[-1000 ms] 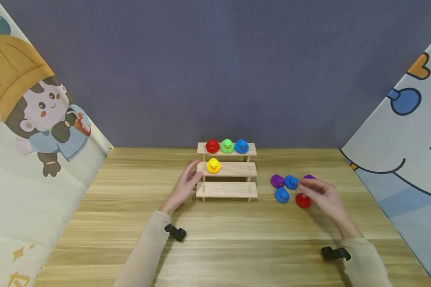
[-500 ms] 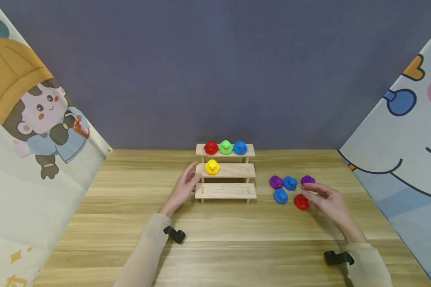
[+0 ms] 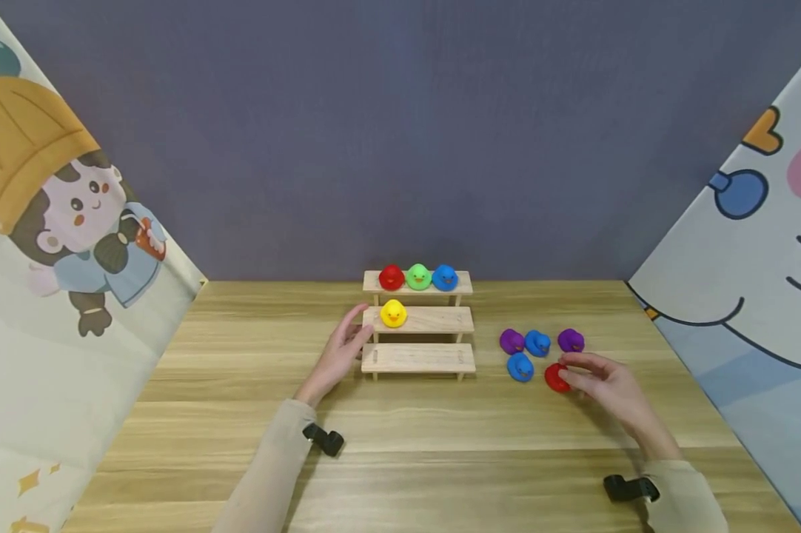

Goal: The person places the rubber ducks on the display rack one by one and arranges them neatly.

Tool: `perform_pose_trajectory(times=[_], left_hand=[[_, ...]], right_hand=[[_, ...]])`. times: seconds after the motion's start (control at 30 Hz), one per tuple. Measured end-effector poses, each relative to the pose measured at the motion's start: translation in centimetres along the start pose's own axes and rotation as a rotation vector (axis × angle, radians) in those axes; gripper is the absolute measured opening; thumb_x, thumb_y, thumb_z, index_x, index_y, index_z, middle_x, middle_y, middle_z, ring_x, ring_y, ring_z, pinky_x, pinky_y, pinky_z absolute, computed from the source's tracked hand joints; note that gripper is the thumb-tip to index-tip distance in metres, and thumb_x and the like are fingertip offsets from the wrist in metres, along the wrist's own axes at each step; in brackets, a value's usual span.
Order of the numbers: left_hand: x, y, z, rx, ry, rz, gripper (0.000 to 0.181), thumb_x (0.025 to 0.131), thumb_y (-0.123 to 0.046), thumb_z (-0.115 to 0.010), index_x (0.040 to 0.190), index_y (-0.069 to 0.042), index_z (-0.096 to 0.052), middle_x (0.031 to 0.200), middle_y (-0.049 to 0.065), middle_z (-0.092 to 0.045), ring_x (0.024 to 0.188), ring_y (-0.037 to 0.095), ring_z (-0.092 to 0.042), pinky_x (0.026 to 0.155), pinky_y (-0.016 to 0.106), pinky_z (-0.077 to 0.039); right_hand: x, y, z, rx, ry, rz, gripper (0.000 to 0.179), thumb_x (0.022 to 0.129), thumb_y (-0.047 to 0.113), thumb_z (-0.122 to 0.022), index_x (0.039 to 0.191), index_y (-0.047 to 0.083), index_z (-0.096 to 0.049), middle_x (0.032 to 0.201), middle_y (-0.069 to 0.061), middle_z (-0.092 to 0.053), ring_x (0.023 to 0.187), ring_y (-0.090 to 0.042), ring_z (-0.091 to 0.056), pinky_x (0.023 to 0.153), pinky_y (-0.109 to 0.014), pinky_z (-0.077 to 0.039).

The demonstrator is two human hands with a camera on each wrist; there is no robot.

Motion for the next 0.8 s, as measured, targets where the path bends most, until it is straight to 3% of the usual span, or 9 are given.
perform_pose_trajectory(times=[0.2, 0.33, 0.53, 0.8], left_hand=[[-0.04, -0.02, 0.0, 0.001, 0.005, 0.0, 0.06, 0.114, -0.037, -0.053, 0.168, -0.024, -0.033, 0.141, 0.024, -0.063, 0.123, 0.034, -0.063, 0.085, 0.033, -0.055], [-0.1, -0.12, -0.05, 0.008, 0.011, -0.002, 0.059, 0.114, -0.036, -0.052, 0.168, -0.023, -0.032, 0.14, 0.024, -0.064, 0.12, 0.034, -0.064, 0.085, 0.032, -0.055], [-0.18, -0.01, -0.1, 0.006, 0.003, 0.001, 0.059, 0.114, -0.037, -0.053, 0.168, -0.025, -0.033, 0.141, 0.025, -0.063, 0.122, 0.035, -0.064, 0.084, 0.031, -0.055], [-0.05, 0.09, -0.06, 0.007, -0.005, -0.001, 0.059, 0.114, -0.036, -0.053, 0.168, -0.022, -0.033, 0.141, 0.025, -0.063, 0.124, 0.036, -0.063, 0.084, 0.03, -0.055]], right_hand=[[0.0, -0.29, -0.36, -0.003, 0.025, 0.01, 0.061, 0.101, 0.031, -0.077, 0.148, -0.003, -0.058, 0.139, -0.016, -0.07, 0.094, 0.007, -0.066, 0.074, -0.029, -0.06], [-0.08, -0.49, -0.44, -0.018, 0.039, 0.007, 0.063, 0.101, 0.03, -0.076, 0.15, -0.004, -0.055, 0.147, -0.025, -0.063, 0.094, 0.006, -0.067, 0.075, -0.029, -0.061], [-0.27, -0.5, -0.5, -0.032, 0.047, 0.014, 0.062, 0.102, 0.029, -0.075, 0.149, -0.006, -0.055, 0.144, -0.028, -0.065, 0.092, 0.002, -0.068, 0.074, -0.028, -0.06], [-0.19, -0.69, -0.56, -0.041, 0.045, -0.019, 0.061, 0.101, 0.034, -0.076, 0.147, -0.003, -0.059, 0.135, -0.023, -0.071, 0.093, -0.002, -0.069, 0.075, -0.028, -0.059]])
Point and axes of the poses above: each hand's wrist, its own x-axis towards the middle knuckle, its own z-axis out of the back of the hand, y = z × x, the point moved 7 cm from there along x, towards the middle knuckle
